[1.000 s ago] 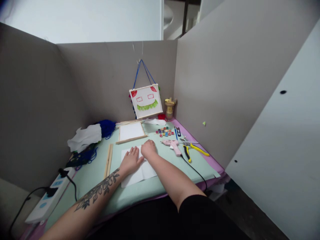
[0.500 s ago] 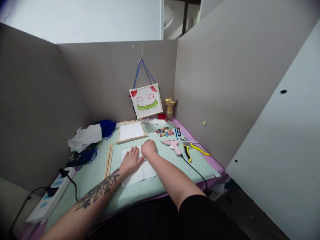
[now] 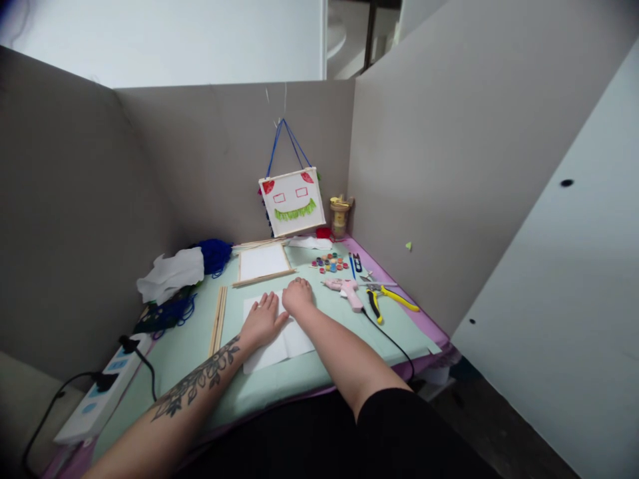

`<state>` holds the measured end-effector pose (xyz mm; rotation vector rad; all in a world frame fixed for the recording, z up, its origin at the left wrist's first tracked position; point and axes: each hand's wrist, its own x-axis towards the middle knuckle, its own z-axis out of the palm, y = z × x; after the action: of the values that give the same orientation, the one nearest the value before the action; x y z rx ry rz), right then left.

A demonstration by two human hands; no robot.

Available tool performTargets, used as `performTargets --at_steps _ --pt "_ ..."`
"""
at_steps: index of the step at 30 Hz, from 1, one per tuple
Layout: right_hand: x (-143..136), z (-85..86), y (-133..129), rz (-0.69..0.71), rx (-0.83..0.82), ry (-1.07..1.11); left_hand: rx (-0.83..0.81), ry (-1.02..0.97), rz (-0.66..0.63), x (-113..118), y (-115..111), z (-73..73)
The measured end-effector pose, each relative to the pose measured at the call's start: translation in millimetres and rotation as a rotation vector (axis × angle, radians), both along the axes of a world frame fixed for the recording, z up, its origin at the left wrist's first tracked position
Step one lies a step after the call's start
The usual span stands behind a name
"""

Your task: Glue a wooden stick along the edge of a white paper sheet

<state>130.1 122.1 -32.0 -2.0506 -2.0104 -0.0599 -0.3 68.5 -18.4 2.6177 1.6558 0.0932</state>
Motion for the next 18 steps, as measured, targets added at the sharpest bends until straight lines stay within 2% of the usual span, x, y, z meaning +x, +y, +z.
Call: performTargets --at_steps 8,18 --pt "0.4 2.7 -3.4 0.009 0.022 -0.001 -0.002 -0.005 -0.003 0.2 -0.4 1.0" --pt "0.3 -2.2 1.4 0.005 -0.025 0.025 -0.014 0.006 0.001 1.1 0.3 1.0"
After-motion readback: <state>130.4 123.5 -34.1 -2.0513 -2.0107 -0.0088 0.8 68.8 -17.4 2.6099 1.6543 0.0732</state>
